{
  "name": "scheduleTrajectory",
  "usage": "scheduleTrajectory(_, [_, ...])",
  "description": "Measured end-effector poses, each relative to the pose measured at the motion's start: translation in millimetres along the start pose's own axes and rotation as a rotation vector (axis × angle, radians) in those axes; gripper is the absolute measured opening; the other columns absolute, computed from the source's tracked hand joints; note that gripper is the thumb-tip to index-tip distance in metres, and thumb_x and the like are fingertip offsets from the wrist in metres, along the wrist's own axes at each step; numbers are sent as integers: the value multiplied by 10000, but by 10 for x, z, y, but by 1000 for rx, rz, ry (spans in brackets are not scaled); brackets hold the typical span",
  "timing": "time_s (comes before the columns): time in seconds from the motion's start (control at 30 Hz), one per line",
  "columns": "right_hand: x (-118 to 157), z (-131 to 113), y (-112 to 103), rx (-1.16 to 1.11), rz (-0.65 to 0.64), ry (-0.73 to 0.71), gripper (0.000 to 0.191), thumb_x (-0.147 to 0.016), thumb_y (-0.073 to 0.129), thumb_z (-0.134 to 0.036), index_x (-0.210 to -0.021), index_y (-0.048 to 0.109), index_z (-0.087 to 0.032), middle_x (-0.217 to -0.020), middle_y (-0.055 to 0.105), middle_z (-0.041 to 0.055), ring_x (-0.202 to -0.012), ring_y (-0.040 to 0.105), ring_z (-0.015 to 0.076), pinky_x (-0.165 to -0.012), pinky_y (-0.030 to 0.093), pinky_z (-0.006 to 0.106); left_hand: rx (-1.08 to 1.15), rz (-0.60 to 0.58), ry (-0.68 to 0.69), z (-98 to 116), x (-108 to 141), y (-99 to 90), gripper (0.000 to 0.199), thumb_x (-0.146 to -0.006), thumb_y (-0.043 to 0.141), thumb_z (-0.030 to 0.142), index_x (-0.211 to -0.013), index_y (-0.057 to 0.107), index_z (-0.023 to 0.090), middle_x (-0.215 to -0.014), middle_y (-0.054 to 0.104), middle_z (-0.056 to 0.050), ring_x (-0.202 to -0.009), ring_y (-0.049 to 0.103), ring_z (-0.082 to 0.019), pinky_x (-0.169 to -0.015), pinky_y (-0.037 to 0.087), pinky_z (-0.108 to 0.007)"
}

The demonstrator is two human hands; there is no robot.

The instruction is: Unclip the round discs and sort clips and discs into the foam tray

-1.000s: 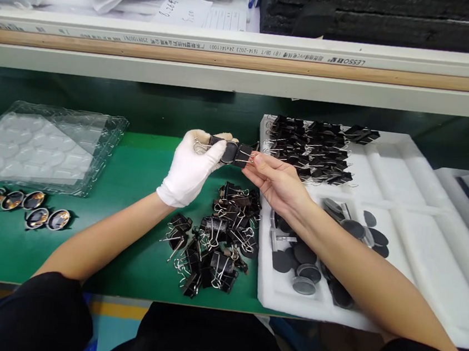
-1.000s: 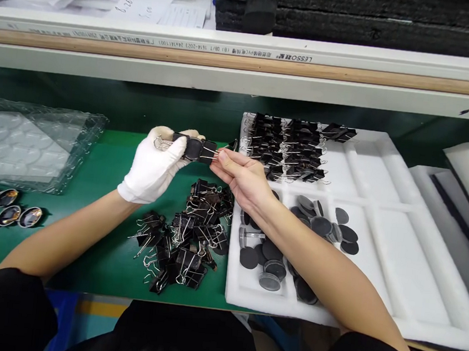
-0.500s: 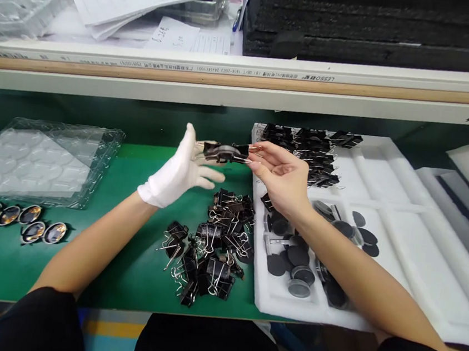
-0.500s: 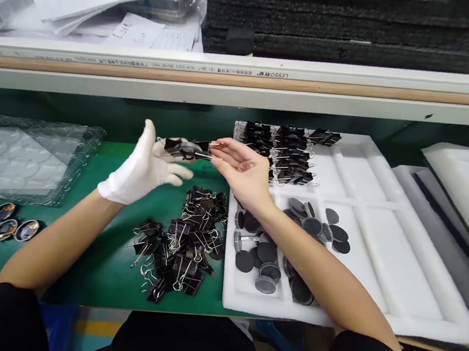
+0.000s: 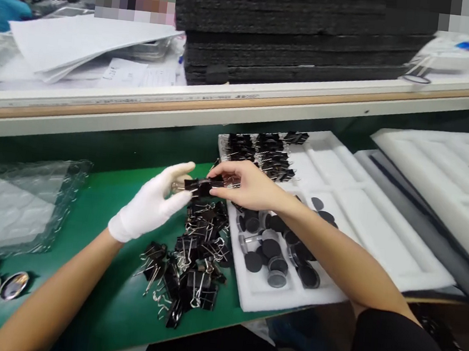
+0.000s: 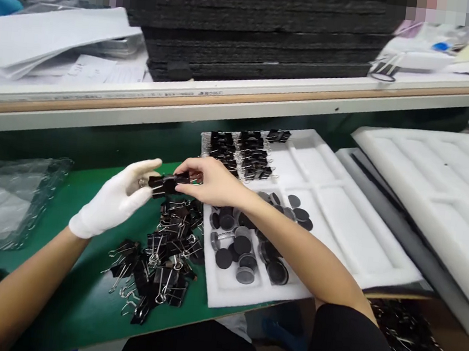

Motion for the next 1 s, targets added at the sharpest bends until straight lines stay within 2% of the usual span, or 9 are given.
scheduleTrajectory(0.07, [83,76,-288,47,-1,16,255,-863,776,-303,-1087,803,-185,-1052,806,79,-937,730,229,-883,599,414,76,3,31,-219,-49,-13,715,-1010,545,662,-1533,512,176,-1253,743,-149,-994,745,-231,-819,621,-367])
scheduleTrajectory(0.13, [232,259,-716,108,14,49,284,-845,805,-352,-1088,814,-204,-1100,808,84,-1009,735,253,-943,592,448,113,59,-42,-519,-126,-53,704,-1038,453,694,-1461,569,144,-1118,759,-139,-840,726,-201,-722,592,-347])
scheduleTrajectory(0.23, [518,777,-1423,111,41,188,408,-782,875,-488,-1098,818,-236,-1118,806,83,-977,734,267,-932,607,476,139,108,-199,-949,-221,-102,714,-991,509,749,-1268,679,114,-910,750,-106,-677,662,-172,-623,525,-321])
scheduleTrajectory(0.33, [736,1396,-2035,7,377,227,531,-693,902,-598,-1046,790,-217,-1158,779,105,-1081,713,297,-1033,585,506,266,170,-270,-1197,-248,-138,695,-935,603,761,-1213,710,133,-871,740,-82,-622,613,-151,-567,477,-298])
scheduleTrajectory(0.43, [810,1916,-2373,171,688,314,471,-690,895,-531,-1006,763,-206,-1166,742,133,-1205,661,339,-1090,553,529,330,176,-277,-1255,-233,-142,658,-920,648,742,-1202,733,154,-879,742,-71,-621,609,-144,-562,471,-292])
scheduleTrajectory(0.5, [780,2150,-2453,294,743,389,383,-721,870,-430,-1008,757,-203,-1163,731,150,-1246,632,356,-1097,543,536,300,183,-275,-1236,-219,-140,638,-921,657,735,-1182,746,159,-874,742,-69,-625,614,-143,-570,473,-292])
scheduleTrajectory(0.67, [627,2425,-2449,382,594,411,314,-768,783,-307,-1061,758,-196,-1253,707,174,-1285,603,366,-1098,534,524,277,200,-297,-1189,-204,-137,637,-911,664,744,-1171,751,169,-860,744,-66,-621,617,-150,-566,472,-302])
scheduleTrajectory(0.83, [511,2501,-2435,453,508,379,350,-786,750,-342,-1116,782,-228,-1346,659,167,-1402,529,382,-1164,497,526,241,192,-315,-1172,-204,-134,642,-920,643,751,-1167,745,166,-865,749,-72,-639,629,-164,-568,474,-312])
scheduleTrajectory(1.0, [450,2574,-2355,463,488,369,405,-787,746,-412,-1150,796,-238,-1347,651,157,-1260,614,368,-1048,586,508,205,180,-321,-1132,-212,-114,644,-928,619,758,-1145,738,163,-853,742,-71,-658,637,-178,-584,481,-323])
Point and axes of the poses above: each hand's wrist, its own x-axis away from the middle knuckle, its own y-axis out of the palm, z = x × y, the point moved 3 cm from there along -x, towards the middle knuckle
